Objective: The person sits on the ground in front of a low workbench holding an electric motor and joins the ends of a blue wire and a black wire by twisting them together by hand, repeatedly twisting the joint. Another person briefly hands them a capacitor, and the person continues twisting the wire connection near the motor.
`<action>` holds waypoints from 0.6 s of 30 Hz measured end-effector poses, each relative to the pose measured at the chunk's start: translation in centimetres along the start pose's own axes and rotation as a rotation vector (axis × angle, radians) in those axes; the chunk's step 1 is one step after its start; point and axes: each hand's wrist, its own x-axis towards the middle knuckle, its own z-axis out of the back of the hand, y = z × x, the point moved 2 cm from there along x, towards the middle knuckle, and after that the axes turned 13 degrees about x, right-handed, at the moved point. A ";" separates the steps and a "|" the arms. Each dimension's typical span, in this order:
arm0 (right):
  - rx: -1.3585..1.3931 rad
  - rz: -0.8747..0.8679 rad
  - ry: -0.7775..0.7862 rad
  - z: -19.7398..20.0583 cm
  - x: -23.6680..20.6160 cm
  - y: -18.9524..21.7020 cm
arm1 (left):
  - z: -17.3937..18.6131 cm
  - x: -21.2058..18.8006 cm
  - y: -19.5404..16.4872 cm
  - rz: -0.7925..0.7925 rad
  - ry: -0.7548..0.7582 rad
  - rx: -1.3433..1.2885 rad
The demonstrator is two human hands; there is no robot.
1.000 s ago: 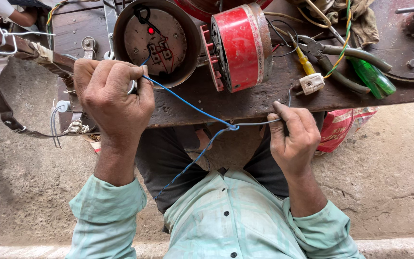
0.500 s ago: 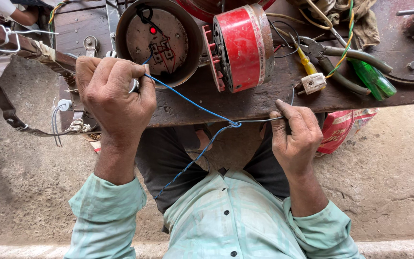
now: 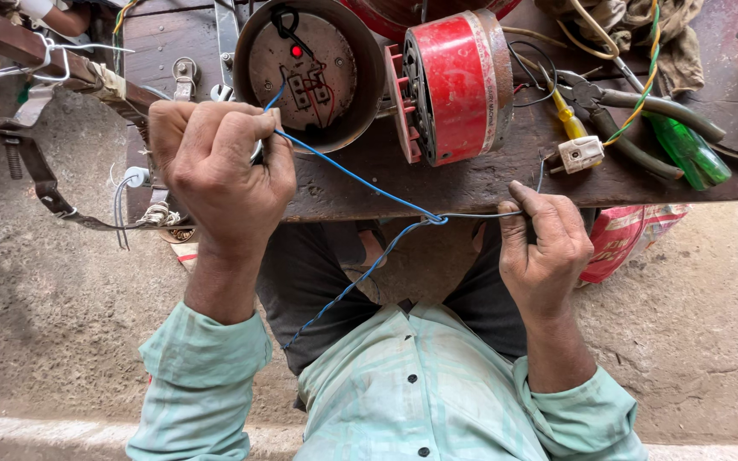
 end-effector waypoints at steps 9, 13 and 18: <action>0.000 -0.015 -0.005 0.3 -0.1 -0.1 | -0.2 0.0 -0.1 0.022 0.041 -0.034; 0.003 -0.003 -0.003 0.2 -0.1 -0.1 | 0.4 -0.4 -0.2 0.020 0.024 -0.007; 0.012 -0.008 -0.003 0.3 -0.1 -0.2 | 0.1 -0.3 -0.5 0.019 0.011 0.004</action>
